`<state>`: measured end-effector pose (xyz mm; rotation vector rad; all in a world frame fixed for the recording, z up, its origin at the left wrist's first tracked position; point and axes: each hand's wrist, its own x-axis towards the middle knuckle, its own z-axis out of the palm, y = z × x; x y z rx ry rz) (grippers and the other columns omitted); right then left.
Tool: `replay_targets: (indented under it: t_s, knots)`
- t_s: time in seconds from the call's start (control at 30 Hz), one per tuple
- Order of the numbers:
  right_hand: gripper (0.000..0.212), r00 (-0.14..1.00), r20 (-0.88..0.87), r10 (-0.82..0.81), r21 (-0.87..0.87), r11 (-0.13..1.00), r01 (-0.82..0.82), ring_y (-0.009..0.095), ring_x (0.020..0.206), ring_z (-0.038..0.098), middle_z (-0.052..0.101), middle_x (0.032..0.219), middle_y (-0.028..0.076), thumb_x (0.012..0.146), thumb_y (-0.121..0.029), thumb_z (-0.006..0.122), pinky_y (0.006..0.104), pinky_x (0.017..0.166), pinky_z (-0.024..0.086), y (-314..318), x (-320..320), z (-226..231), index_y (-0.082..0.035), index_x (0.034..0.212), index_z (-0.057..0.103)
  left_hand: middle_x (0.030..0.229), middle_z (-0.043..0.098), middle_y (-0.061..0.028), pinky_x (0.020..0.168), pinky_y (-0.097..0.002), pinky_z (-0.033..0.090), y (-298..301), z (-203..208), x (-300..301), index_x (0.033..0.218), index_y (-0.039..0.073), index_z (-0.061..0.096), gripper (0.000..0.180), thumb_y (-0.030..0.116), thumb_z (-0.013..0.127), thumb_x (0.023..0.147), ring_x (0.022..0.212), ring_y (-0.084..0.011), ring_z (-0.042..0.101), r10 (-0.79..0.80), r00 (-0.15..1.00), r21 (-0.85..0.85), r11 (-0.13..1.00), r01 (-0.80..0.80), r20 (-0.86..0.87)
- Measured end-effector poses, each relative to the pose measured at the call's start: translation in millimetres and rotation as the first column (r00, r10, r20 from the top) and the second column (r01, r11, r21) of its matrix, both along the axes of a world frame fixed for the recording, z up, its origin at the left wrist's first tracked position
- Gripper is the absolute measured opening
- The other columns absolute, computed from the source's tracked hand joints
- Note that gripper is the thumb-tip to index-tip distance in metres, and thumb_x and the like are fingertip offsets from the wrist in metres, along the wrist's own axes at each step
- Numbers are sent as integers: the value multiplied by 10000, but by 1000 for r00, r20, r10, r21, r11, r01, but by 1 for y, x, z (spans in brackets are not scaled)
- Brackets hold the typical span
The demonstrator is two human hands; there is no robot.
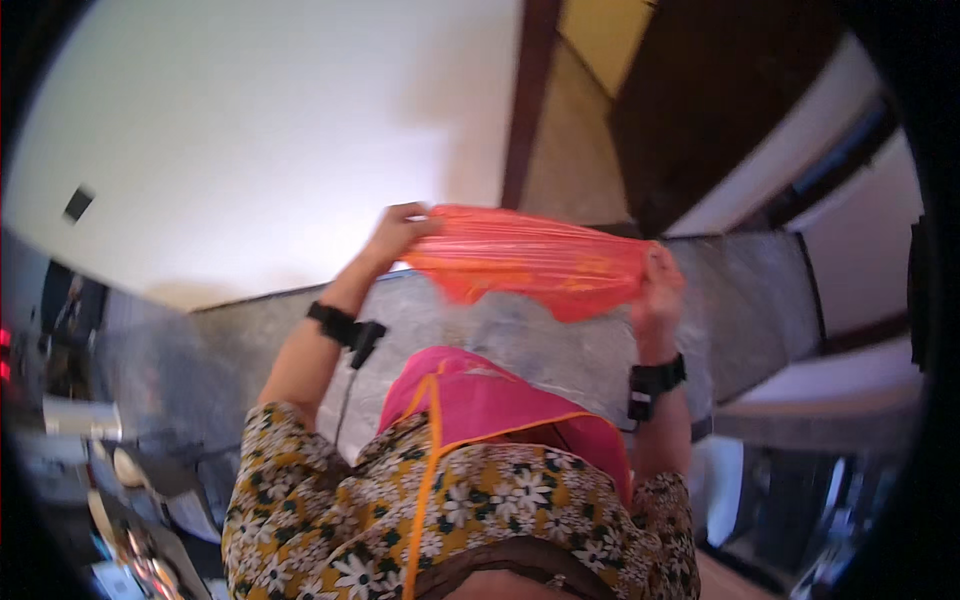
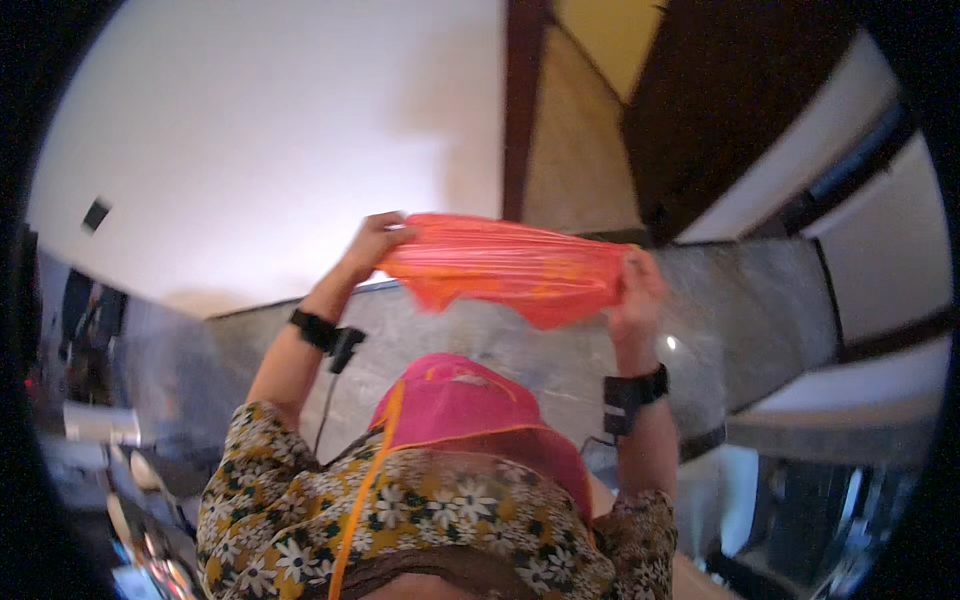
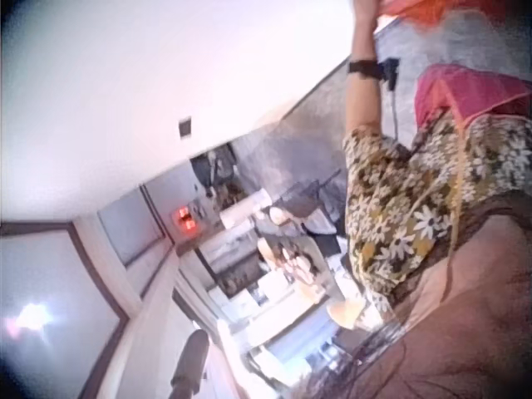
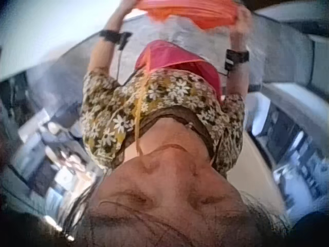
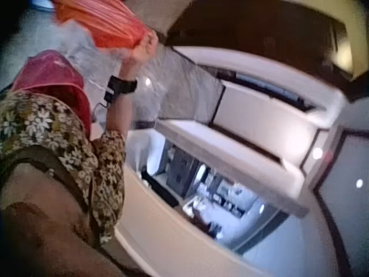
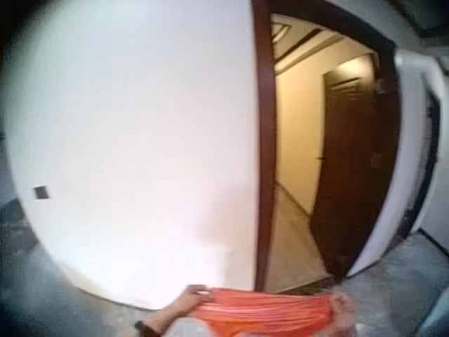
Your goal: The recorder prepares a trash can by putting a new liner in and then mops the floor of a bedroom.
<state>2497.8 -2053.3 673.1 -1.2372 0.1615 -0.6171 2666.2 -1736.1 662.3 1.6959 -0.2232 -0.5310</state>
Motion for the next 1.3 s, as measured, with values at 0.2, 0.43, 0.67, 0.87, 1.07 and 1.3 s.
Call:
replay_targets:
  t_s: [0.2, 0.43, 0.67, 0.87, 1.07, 1.3]
  knots:
    - [136, 981, -189, 48, 114, 993, -27, 45, 667, 456, 530, 734, -26, 851, -148, 522, 187, 589, 358, 8, -22, 5, -27, 821, 577, 661, 544, -27, 517, -212, 402, 23, -55, 30, 775, -8, 541, 104, 93, 563, 786, 571, -88, 487, 325, 909, -50, 945, -323, 261]
    - [49, 980, -156, -125, 63, 989, 136, 113, 747, 534, 577, 755, 37, 777, -29, 564, 239, 710, 431, 48, -41, -6, -49, 735, 550, 1003, 525, -118, 836, -381, 361, -92, 61, -59, 844, 49, 572, 191, 103, 637, 672, 969, -273, 473, -250, 540, 190, 968, 165, 804]
    - [239, 966, -256, -36, 80, 995, 59, 94, 738, 517, 544, 750, 29, 769, -71, 602, 211, 642, 401, 67, -37, -18, -48, 586, 451, 1165, 467, -180, 925, -397, 336, -148, 34, -87, 882, 27, 616, 326, 182, 725, 617, 1112, -313, 423, -649, 508, 283, 732, 620, 566]
    - [342, 944, -312, -112, 85, 986, 145, 49, 580, 417, 431, 586, -43, 768, -175, 642, 208, 513, 320, 61, 0, -19, -85, 531, 413, 1093, 536, -168, 873, -331, 381, -151, -28, -26, 831, -15, 629, 128, 59, 632, 726, 1019, -245, 508, -698, 676, -181, 652, 736, 234]
    - [205, 774, -545, -323, 90, 895, 437, 37, 527, 399, 470, 557, -59, 771, -200, 639, 224, 460, 282, 24, 2, -8, -79, 627, 559, 926, 601, -109, 768, -278, 425, -177, -28, 43, 816, -13, 623, 92, 31, 546, 788, 873, -161, 554, -615, 788, -264, 760, 594, 3]
    - [137, 781, -374, -500, 118, 810, 575, 71, 687, 511, 576, 771, -11, 815, -230, 551, 226, 590, 404, -50, 4, -52, -99, 832, 585, 739, 595, -29, 526, -241, 422, -226, -135, 134, 916, 49, 603, 151, 105, 530, 795, 577, -112, 525, -374, 822, -191, 927, 322, -428]
